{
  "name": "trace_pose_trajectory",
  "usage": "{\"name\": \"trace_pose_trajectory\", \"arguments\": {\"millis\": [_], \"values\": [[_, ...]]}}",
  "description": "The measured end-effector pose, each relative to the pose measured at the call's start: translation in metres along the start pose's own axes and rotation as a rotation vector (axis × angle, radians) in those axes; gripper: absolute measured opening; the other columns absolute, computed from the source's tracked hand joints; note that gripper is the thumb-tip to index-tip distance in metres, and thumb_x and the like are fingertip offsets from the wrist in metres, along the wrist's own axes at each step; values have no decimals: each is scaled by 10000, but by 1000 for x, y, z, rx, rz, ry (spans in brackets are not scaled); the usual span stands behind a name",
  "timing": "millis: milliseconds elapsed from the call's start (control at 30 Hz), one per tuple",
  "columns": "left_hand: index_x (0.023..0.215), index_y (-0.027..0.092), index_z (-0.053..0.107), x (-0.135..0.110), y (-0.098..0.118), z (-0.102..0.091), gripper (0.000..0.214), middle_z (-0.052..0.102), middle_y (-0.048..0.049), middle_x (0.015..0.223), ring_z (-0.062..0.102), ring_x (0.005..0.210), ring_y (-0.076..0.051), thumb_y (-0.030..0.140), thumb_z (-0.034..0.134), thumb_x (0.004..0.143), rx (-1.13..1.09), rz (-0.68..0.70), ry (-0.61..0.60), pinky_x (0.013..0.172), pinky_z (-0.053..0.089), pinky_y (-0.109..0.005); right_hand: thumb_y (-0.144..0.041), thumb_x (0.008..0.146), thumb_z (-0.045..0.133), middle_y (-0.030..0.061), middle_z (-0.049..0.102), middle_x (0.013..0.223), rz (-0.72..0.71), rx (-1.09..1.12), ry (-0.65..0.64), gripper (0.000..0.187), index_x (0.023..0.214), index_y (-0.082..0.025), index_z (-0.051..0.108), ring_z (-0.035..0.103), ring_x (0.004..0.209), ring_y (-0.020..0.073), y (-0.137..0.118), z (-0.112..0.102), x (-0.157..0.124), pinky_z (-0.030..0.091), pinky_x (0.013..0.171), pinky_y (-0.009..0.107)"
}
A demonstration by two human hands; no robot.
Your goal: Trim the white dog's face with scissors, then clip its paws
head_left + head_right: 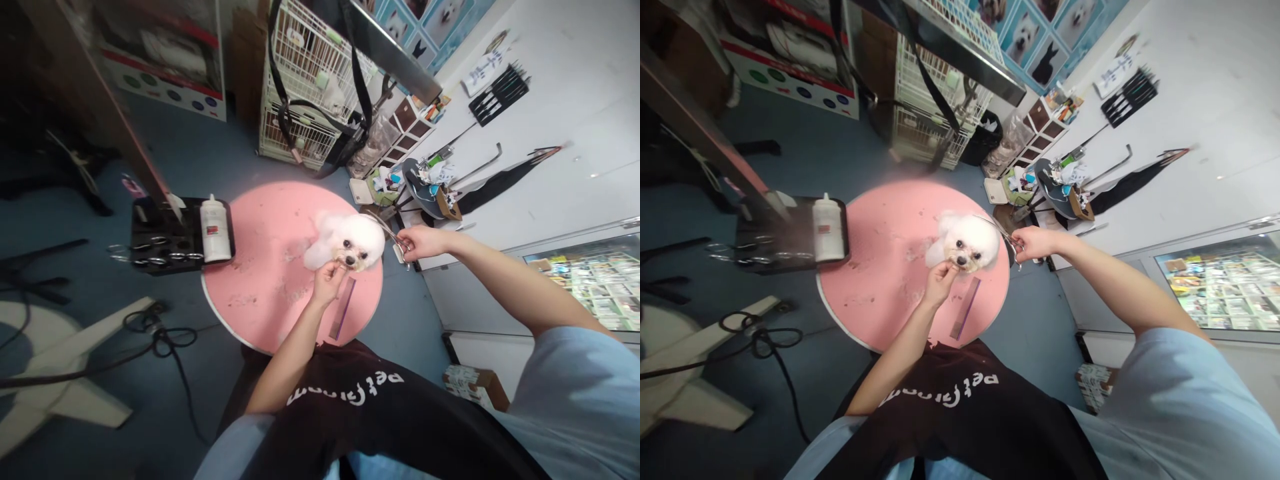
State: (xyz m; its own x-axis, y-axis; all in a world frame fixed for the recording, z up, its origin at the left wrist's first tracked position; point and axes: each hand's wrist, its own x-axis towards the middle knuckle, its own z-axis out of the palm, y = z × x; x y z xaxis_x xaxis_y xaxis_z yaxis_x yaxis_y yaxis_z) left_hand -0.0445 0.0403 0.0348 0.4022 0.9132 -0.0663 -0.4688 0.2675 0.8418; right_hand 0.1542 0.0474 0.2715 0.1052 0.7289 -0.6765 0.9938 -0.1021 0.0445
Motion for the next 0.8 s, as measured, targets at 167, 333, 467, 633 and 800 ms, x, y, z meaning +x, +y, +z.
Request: {"name": "trace_pose_trajectory", "arguments": {"millis": [167,333,467,633,800], "values": [[580,181,539,-1,0,-1,403,540,4,583,490,614,-130,521,697,726,-13,28,10,643,412,-255,-204,587,651,-2,709,769,19,167,-64,225,779,-223,535,647,692,184,1,1,3,442,606,257],[576,176,540,-1,0,-1,417,537,8,577,479,593,-121,531,702,724,-9,37,11,622,406,-249,-245,586,710,0,710,755,14,299,-77,263,797,-215,556,657,683,183,9,8,9,465,599,254],[573,176,539,-2,0,-1,404,512,16,560,462,582,-114,513,692,734,-6,38,11,608,391,-244,-255,578,748,-6,710,751,20,370,-89,296,806,-213,564,669,689,179,13,11,11,482,606,248],[564,179,518,-2,3,-1,391,486,28,545,435,554,-103,492,683,731,-10,43,9,595,382,-243,-270,585,759,7,722,785,29,428,-114,309,825,-209,575,668,712,175,15,12,11,488,619,245],[582,180,534,-1,-1,-1,375,547,8,586,500,602,-123,486,685,738,-12,40,-7,644,417,-259,-304,580,775,8,719,797,36,454,-118,343,837,-208,569,657,726,174,16,14,11,482,636,248]]}}
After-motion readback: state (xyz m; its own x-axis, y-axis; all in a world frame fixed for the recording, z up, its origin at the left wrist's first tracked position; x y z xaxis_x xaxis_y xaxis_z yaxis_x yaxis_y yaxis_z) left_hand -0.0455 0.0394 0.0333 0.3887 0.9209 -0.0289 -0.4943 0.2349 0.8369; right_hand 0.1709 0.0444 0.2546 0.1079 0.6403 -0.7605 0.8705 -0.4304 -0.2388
